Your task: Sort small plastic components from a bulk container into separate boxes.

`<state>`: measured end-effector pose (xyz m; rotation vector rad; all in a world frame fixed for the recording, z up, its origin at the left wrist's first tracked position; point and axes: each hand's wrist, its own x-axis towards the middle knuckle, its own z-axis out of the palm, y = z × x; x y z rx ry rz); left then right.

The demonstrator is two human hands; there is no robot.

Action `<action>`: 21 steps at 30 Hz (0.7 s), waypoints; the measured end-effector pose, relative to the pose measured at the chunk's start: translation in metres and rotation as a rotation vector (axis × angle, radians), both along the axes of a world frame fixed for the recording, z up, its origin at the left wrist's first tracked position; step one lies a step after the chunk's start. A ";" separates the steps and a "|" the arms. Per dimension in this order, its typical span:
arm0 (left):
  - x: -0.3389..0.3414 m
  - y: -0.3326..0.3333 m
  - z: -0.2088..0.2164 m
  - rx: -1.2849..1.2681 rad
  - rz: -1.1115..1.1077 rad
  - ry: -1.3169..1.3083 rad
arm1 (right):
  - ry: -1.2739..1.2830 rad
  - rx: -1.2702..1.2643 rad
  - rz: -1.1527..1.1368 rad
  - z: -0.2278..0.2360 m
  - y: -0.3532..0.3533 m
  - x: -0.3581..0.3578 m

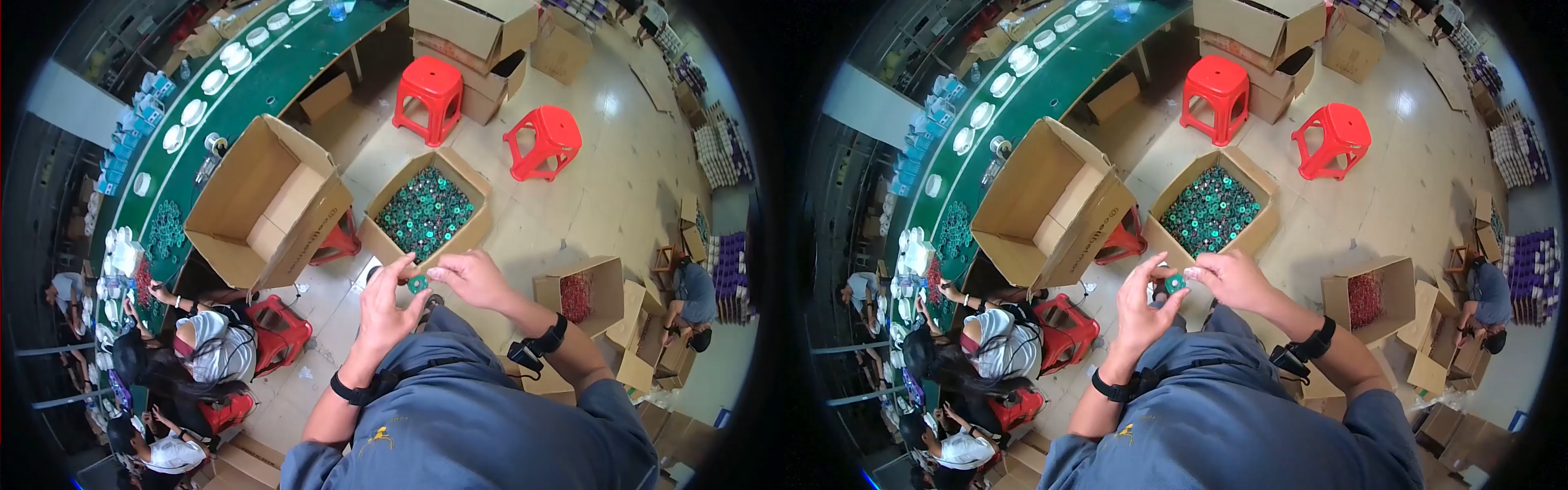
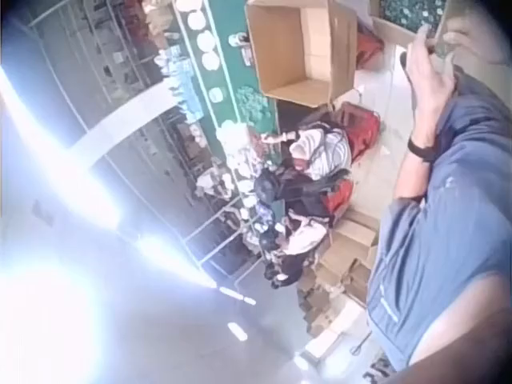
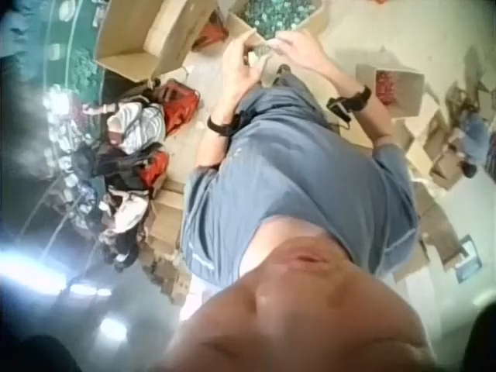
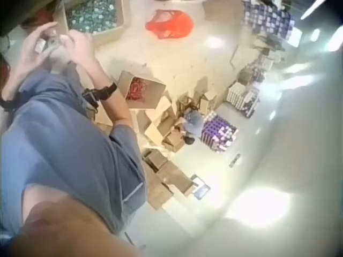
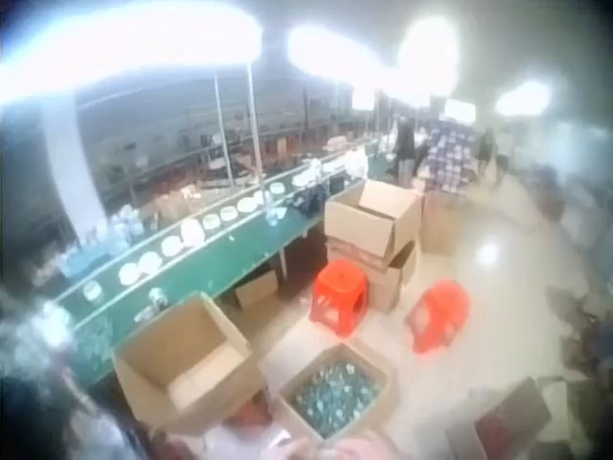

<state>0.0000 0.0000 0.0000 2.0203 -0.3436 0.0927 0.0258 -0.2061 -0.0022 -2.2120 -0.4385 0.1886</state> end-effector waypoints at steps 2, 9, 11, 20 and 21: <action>0.005 0.005 0.003 0.025 0.060 -0.144 | 0.306 0.154 -0.086 0.016 0.005 0.000; 0.065 0.044 0.005 0.064 0.010 -0.209 | -0.246 0.075 -0.147 0.019 0.057 0.045; 0.074 0.051 0.008 0.024 -0.007 -0.155 | -0.296 -0.029 -0.020 0.038 0.068 0.046; 0.110 0.068 0.008 -0.041 -0.145 -0.106 | -0.352 -0.222 -0.018 0.045 0.087 0.063; 0.112 0.070 0.009 -0.047 -0.172 -0.085 | -0.333 -0.222 0.085 0.048 0.088 0.061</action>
